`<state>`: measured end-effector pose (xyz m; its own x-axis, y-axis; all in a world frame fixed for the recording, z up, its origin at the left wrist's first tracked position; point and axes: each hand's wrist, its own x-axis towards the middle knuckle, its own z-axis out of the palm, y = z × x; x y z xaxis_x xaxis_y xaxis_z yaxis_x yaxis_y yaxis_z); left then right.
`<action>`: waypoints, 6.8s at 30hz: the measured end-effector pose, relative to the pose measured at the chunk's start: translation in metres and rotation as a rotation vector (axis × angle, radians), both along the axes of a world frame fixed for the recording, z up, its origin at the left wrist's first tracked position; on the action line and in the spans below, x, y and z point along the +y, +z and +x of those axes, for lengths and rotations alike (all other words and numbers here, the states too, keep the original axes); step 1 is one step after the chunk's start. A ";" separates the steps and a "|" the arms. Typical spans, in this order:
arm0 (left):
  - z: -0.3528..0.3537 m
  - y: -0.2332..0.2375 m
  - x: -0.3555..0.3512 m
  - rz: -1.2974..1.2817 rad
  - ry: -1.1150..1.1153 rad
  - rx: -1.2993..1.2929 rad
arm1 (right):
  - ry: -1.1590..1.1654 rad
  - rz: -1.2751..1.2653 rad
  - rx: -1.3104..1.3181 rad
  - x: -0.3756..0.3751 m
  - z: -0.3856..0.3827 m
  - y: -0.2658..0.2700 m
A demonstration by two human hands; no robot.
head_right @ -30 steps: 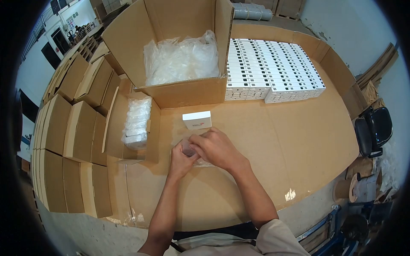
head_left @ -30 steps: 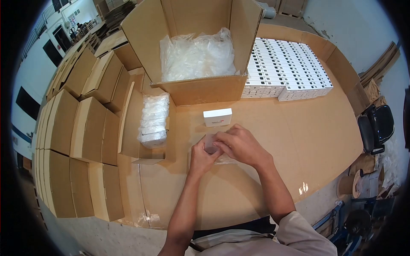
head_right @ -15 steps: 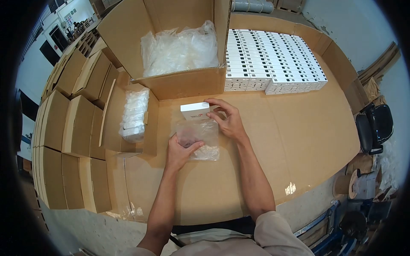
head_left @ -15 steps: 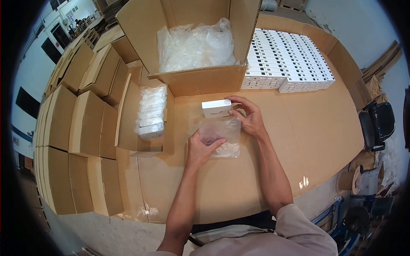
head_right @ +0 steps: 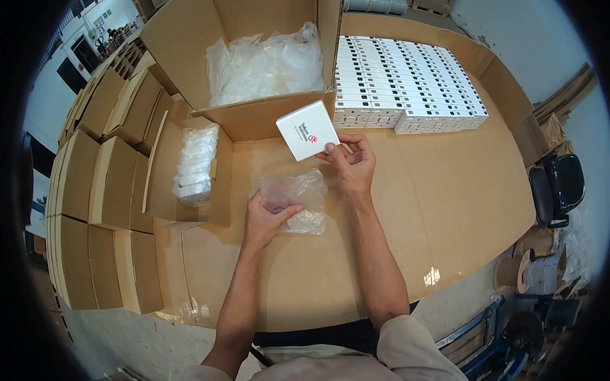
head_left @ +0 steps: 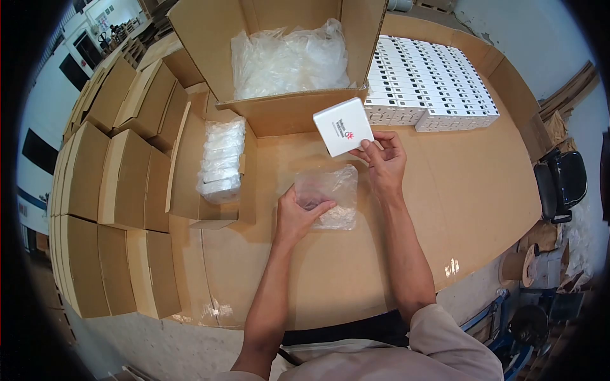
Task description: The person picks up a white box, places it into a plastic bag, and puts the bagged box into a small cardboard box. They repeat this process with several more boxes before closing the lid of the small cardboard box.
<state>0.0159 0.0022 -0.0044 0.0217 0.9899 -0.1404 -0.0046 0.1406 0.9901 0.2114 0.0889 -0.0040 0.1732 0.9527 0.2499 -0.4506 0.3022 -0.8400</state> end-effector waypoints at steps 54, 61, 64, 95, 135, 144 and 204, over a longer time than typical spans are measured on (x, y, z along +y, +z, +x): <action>0.002 -0.004 0.003 0.083 0.036 0.105 | 0.286 0.052 0.028 -0.006 0.009 -0.010; 0.002 0.000 0.003 0.029 0.024 0.119 | 0.307 0.016 -0.019 -0.006 0.009 -0.009; 0.001 -0.002 0.003 0.030 0.027 0.081 | 0.289 0.010 -0.085 -0.007 0.007 -0.009; -0.002 -0.022 0.008 0.130 0.129 -0.075 | 0.319 0.044 -0.316 -0.005 0.013 -0.005; -0.006 -0.017 0.009 0.111 0.173 -0.148 | 0.433 -0.056 -0.536 -0.023 0.009 0.013; 0.001 -0.016 0.007 0.261 0.237 -0.216 | 0.266 0.025 -0.471 -0.034 0.007 0.018; 0.019 -0.008 0.008 0.334 0.490 -0.117 | 0.190 -0.148 -0.174 -0.048 -0.004 -0.005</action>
<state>0.0349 0.0102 -0.0128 -0.4512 0.8787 0.1557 -0.1015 -0.2239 0.9693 0.2073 0.0404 -0.0087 -0.0453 0.9922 0.1161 -0.3327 0.0947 -0.9383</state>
